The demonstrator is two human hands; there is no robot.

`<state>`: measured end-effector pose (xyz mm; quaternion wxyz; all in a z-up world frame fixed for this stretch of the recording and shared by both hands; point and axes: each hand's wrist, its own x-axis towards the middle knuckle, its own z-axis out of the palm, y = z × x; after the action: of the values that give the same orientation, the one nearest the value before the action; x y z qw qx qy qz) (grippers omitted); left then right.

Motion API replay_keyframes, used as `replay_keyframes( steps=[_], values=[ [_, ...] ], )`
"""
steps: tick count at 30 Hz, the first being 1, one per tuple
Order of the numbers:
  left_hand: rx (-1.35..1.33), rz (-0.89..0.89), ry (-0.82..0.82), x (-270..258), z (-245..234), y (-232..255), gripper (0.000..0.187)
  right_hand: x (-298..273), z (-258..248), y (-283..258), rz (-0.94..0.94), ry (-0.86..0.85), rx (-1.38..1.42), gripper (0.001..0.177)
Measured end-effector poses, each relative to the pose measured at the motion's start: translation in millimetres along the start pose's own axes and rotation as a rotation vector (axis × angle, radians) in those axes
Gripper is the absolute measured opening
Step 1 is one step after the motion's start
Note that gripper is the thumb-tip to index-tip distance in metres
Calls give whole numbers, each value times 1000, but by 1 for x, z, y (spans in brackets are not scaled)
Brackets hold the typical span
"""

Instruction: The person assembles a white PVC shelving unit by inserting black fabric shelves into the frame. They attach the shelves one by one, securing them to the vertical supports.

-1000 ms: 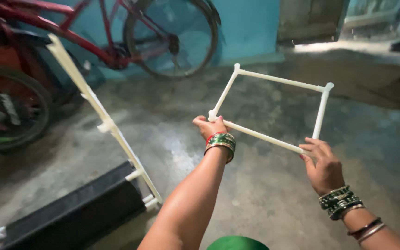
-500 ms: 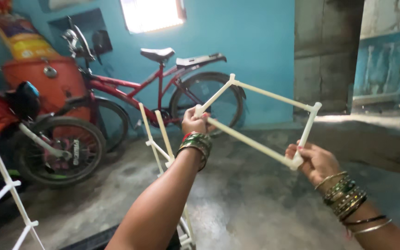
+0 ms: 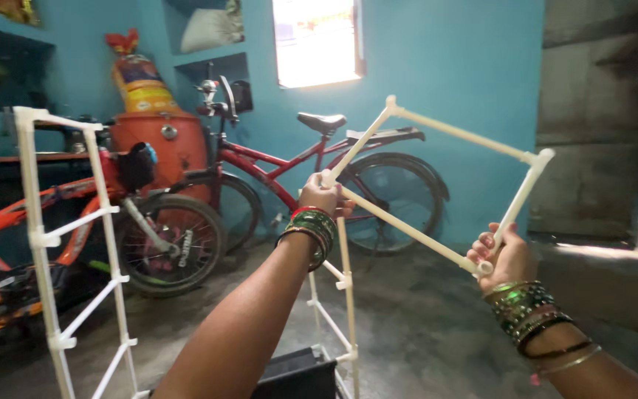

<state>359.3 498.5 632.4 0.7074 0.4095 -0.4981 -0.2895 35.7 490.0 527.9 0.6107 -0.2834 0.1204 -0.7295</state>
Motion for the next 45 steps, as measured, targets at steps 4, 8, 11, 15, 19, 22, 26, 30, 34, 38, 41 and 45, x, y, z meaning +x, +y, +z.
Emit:
replay_keyframes(
  steps=[4,8,11,15,19,22,26,30,34,38,41,45],
  values=[
    [57,49,109,11,-37,21,58,-2,62,30,-47,-71,-4,36],
    [149,17,169,38,-70,22,69,5,122,60,-85,-84,1,37],
    [176,50,116,66,-84,0,60,19,160,87,-182,-152,-19,31],
    [230,4,-60,98,-99,-53,50,47,194,124,-230,-383,-72,20],
    [592,106,13,115,-91,-112,39,82,217,159,-343,-487,-231,8],
    [541,154,-28,123,-81,-145,35,108,227,182,-359,-501,-285,5],
    [325,108,-45,128,-65,-178,29,136,223,205,-328,-492,-338,5],
    [78,74,-55,130,-61,-195,29,153,217,227,-307,-522,-322,7],
    [-125,5,-93,124,-64,-199,30,159,216,241,-328,-532,-355,6],
    [-258,-16,-106,115,-59,-199,30,156,212,247,-301,-566,-322,7],
    [-331,14,-91,107,-51,-198,29,151,210,245,-246,-589,-260,9],
    [-329,37,-43,94,-44,-195,31,143,206,236,-186,-608,-224,9]
  ],
)
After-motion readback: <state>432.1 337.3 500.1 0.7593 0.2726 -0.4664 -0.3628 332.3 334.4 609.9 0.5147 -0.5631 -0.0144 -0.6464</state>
